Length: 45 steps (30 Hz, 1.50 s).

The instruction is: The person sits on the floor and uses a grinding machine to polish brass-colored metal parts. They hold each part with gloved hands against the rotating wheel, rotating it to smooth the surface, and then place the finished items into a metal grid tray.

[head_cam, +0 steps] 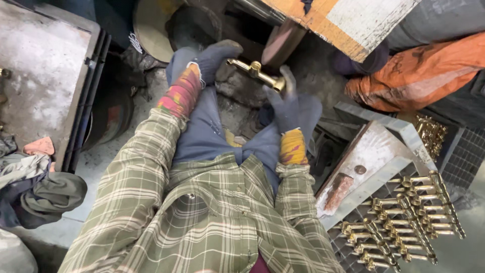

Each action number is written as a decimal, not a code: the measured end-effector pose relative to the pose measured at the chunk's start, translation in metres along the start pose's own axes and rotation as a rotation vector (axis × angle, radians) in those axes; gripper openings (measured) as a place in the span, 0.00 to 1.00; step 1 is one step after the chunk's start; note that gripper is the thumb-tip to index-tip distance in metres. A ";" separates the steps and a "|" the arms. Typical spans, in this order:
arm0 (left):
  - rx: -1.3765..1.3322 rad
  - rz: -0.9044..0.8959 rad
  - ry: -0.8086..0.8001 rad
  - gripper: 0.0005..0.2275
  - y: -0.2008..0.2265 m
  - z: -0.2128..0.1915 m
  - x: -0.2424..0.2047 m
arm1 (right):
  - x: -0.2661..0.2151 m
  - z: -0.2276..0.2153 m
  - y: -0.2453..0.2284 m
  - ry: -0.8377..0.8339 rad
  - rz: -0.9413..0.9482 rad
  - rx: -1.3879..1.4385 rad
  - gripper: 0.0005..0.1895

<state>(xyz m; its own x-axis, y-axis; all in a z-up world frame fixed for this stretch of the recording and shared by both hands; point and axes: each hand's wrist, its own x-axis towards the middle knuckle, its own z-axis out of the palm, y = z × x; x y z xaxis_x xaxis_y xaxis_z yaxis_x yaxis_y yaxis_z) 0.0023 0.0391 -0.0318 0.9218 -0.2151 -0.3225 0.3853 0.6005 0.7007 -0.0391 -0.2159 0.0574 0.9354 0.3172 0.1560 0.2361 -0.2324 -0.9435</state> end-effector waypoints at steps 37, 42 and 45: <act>0.497 -0.073 0.241 0.11 0.005 0.008 0.016 | 0.033 -0.005 0.047 0.023 0.514 -0.303 0.20; 0.578 0.268 0.127 0.07 0.016 0.022 0.009 | 0.039 0.005 0.076 0.096 0.873 0.670 0.31; 0.238 -0.094 0.168 0.08 0.009 0.011 0.015 | 0.033 0.002 0.049 0.118 0.877 0.646 0.20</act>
<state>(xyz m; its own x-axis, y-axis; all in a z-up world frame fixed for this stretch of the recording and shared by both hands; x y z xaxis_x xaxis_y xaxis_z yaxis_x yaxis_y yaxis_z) 0.0202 0.0329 -0.0237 0.8694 -0.1185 -0.4797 0.4858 0.3827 0.7858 0.0030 -0.2154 0.0155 0.7383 0.1785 -0.6504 -0.6745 0.2028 -0.7099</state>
